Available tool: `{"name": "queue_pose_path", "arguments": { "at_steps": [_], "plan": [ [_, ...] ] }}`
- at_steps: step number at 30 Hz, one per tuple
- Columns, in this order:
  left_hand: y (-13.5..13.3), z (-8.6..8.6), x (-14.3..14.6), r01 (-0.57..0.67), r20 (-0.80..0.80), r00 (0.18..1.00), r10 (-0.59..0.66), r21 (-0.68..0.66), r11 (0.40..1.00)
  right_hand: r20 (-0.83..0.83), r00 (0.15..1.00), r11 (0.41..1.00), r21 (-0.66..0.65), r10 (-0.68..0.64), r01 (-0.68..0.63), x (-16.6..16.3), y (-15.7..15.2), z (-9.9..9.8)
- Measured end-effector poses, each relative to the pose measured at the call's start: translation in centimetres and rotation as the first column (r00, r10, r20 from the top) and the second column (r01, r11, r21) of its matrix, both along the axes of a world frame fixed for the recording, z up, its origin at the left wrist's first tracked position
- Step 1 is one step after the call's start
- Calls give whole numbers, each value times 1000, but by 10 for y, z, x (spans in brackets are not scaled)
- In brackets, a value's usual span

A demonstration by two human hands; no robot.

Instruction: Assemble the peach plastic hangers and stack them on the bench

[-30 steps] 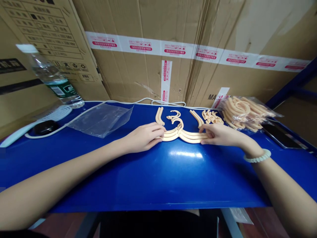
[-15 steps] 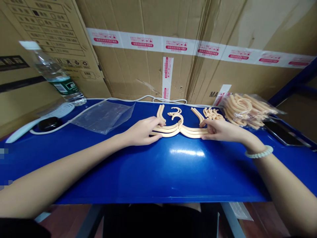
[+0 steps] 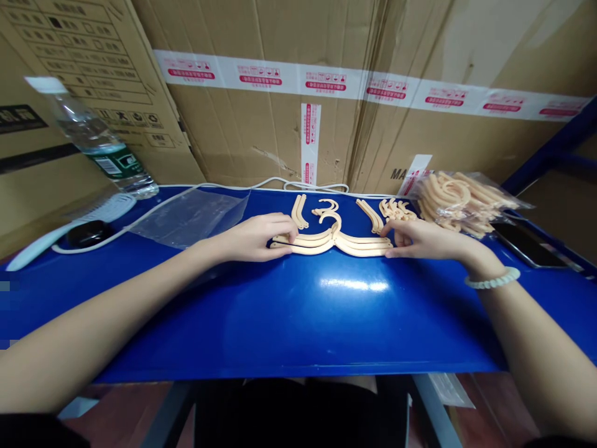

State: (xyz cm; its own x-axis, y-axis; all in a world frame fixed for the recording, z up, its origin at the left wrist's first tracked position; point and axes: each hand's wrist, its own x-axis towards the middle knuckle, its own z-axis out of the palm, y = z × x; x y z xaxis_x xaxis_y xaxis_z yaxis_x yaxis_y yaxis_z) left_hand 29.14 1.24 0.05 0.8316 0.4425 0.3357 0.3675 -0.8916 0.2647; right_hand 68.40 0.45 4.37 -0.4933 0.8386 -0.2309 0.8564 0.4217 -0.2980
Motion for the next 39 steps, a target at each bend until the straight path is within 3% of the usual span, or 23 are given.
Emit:
{"name": "queue_pose_path", "arguments": {
  "at_steps": [11, 31, 39],
  "plan": [
    [6, -1, -2, -1, 35, 999, 1, -8, 1000, -35, 999, 998, -59, -28, 26, -1, 4, -2],
    [7, -10, -2, -92, 101, 991, 89, 20, 996, -38, 998, 998, 2, -55, 55, -1, 6, -4],
    [6, -18, 0, -49, 184, 982, 34, 76, 996, -36, 999, 1000, -6, -31, 31, 1, 6, -3]
  ]
}}
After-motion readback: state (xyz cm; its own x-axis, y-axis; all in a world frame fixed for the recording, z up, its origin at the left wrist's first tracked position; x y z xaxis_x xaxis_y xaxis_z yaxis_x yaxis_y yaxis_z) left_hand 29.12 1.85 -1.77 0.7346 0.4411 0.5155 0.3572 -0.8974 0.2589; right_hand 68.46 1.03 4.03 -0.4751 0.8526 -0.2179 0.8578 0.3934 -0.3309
